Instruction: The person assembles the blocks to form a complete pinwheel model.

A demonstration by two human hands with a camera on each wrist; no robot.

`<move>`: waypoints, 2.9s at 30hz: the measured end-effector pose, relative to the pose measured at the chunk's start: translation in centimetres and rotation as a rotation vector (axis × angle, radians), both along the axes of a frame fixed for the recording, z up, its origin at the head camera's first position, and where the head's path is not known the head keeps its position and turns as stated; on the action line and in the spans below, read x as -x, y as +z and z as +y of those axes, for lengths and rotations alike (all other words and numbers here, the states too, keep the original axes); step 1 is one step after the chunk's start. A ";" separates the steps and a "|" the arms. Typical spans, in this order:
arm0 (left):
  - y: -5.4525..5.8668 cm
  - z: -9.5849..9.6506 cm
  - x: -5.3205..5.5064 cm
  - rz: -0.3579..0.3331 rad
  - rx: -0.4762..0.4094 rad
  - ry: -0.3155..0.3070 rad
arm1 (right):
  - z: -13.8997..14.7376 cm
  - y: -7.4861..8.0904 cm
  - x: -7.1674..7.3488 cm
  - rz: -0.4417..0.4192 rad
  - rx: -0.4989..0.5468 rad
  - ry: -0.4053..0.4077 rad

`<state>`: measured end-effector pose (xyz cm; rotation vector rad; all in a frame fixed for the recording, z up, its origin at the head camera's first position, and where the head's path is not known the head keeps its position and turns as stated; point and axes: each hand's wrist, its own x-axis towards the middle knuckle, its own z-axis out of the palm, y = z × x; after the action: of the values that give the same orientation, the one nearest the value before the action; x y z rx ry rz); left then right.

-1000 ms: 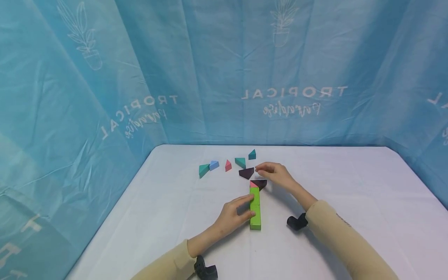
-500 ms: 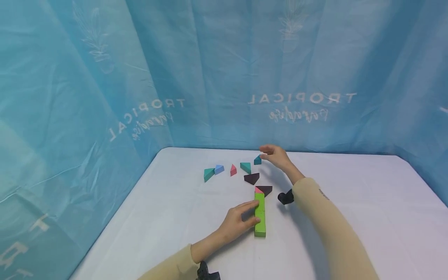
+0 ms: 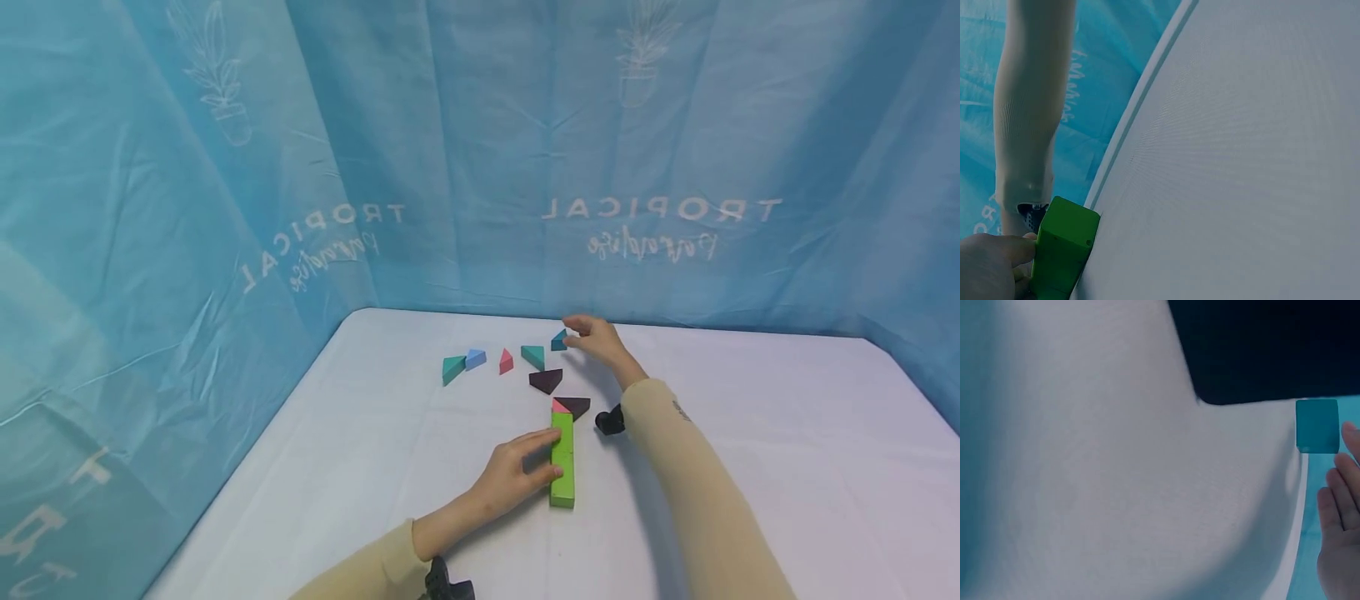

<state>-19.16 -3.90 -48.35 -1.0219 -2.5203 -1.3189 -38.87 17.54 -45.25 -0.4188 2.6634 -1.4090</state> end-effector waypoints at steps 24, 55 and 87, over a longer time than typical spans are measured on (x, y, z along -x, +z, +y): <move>0.0 0.1 0.0 0.027 0.012 0.012 | -0.6 0.0 0.4 0.069 -0.082 -0.028; -0.2 0.0 0.0 0.048 0.006 0.009 | 1.1 2.2 0.2 0.091 -0.017 -0.052; -0.3 0.3 0.2 0.039 0.020 0.014 | 1.0 -1.0 -8.7 0.206 0.030 -0.028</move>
<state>-19.32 -3.64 -48.69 -1.0222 -2.5120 -1.2605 -30.22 18.51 -46.20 -0.5613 2.8207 -1.4911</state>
